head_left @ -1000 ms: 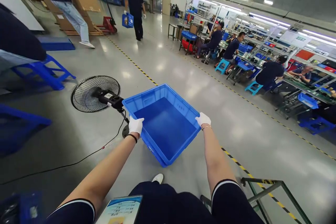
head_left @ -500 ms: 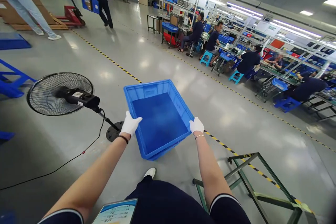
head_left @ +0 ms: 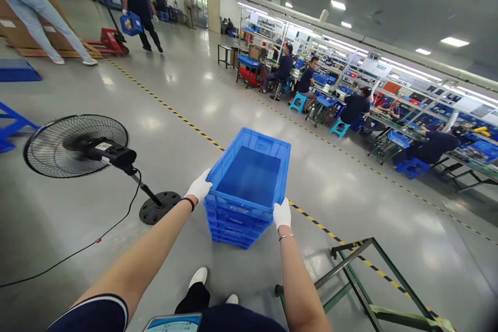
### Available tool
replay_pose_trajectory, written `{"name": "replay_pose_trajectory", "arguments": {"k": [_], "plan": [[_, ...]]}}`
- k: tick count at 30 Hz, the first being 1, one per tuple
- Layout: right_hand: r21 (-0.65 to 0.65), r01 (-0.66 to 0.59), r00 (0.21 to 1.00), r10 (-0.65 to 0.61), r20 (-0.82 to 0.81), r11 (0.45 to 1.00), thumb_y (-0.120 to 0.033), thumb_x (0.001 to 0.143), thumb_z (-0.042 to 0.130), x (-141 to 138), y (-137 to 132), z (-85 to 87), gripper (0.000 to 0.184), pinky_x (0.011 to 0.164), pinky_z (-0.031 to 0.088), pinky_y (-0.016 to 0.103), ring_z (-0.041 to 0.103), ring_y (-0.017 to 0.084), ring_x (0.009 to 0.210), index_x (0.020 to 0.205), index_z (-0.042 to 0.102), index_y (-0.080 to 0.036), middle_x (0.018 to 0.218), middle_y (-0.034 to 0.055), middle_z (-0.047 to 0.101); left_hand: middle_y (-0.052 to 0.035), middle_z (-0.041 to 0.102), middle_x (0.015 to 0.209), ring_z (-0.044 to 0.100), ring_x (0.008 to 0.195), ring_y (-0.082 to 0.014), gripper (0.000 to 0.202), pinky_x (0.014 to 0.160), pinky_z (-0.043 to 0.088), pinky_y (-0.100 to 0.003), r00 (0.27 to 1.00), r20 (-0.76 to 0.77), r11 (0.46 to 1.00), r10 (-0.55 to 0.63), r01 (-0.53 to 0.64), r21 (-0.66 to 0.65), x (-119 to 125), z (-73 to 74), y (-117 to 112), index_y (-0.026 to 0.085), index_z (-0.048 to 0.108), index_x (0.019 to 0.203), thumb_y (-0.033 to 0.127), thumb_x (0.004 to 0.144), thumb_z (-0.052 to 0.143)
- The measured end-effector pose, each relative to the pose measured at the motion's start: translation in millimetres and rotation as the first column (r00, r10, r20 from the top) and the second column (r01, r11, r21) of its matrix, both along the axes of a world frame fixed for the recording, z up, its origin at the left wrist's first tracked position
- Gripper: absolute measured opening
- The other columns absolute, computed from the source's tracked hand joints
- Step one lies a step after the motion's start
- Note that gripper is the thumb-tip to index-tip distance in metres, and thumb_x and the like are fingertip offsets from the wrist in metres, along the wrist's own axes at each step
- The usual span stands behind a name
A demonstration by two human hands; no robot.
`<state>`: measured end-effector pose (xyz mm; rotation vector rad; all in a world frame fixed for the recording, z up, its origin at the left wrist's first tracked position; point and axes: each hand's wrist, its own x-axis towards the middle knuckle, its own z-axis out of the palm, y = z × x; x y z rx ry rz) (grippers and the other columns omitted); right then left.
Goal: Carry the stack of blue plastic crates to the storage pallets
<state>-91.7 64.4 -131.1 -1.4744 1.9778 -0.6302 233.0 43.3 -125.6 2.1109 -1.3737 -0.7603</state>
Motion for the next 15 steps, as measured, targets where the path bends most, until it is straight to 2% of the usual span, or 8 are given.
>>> {"name": "replay_pose_trajectory", "arguments": {"k": [3, 5, 7, 10, 12, 15], "plan": [[-0.025, 0.056, 0.978, -0.049, 0.201, 0.998, -0.018, 0.086, 0.04, 4, -1, -3.5, 0.055, 0.099, 0.046, 0.034, 0.058, 0.025, 0.118, 0.141, 0.043, -0.014, 0.134, 0.011, 0.058, -0.0137, 0.058, 0.135, 0.06, 0.117, -0.0281, 0.074, 0.099, 0.048, -0.037, 0.99, 0.127, 0.995, -0.062, 0.052, 0.08, 3, 6.6, -20, 0.019, 0.031, 0.155, 0.013, 0.082, 0.045], [-0.034, 0.077, 0.97, -0.067, 0.233, 0.996, -0.017, 0.086, 0.04, 6, -1, -4.4, 0.056, 0.099, 0.045, 0.034, 0.058, 0.025, 0.118, 0.141, 0.043, -0.015, 0.135, 0.0116, 0.057, -0.0161, 0.059, 0.131, 0.061, 0.116, -0.0319, 0.072, 0.097, 0.048, -0.044, 0.972, 0.206, 0.982, -0.109, 0.074, 0.171, 3, 11.4, -26, 0.02, 0.031, 0.154, 0.015, 0.083, 0.045], [-0.02, 0.081, 0.975, -0.075, 0.208, 0.996, -0.019, 0.087, 0.04, 6, -1, -5.0, 0.055, 0.099, 0.046, 0.035, 0.058, 0.026, 0.118, 0.142, 0.043, -0.014, 0.137, 0.0133, 0.055, -0.0196, 0.06, 0.127, 0.061, 0.113, -0.0348, 0.063, 0.093, 0.048, -0.048, 0.956, 0.267, 0.974, -0.119, 0.059, 0.22, -2, 17.3, -31, 0.016, 0.035, 0.148, 0.017, 0.086, 0.043], [-0.01, 0.07, 0.982, -0.067, 0.176, 0.997, -0.022, 0.09, 0.04, 3, -1, -8.3, 0.055, 0.102, 0.044, 0.035, 0.055, 0.026, 0.123, 0.144, 0.041, -0.012, 0.141, 0.0137, 0.052, -0.0233, 0.06, 0.121, 0.061, 0.111, -0.0361, 0.046, 0.09, 0.048, -0.048, 0.932, 0.354, 0.984, -0.08, 0.018, 0.175, -14, 24.7, -35, 0.009, 0.043, 0.135, 0.014, 0.09, 0.033], [-0.017, 0.082, 0.98, -0.077, 0.181, 0.996, -0.024, 0.091, 0.039, -1, -1, -11.8, 0.056, 0.104, 0.042, 0.034, 0.053, 0.025, 0.126, 0.146, 0.039, -0.012, 0.142, 0.0129, 0.052, -0.0242, 0.059, 0.118, 0.061, 0.109, -0.036, 0.042, 0.089, 0.047, -0.047, 0.92, 0.386, 0.991, -0.076, 0.026, 0.131, -20, 26.4, -37, 0.007, 0.043, 0.13, 0.011, 0.091, 0.027], [-0.025, 0.106, 0.979, -0.1, 0.178, 0.994, -0.025, 0.091, 0.04, -5, -1, -16.5, 0.056, 0.106, 0.041, 0.033, 0.051, 0.024, 0.129, 0.145, 0.04, -0.011, 0.14, 0.0132, 0.054, -0.0236, 0.06, 0.116, 0.062, 0.107, -0.0357, 0.039, 0.089, 0.047, -0.047, 0.934, 0.339, 0.991, -0.108, 0.076, 0.108, -21, 24.1, -39, 0.007, 0.043, 0.127, 0.012, 0.092, 0.027]]}}
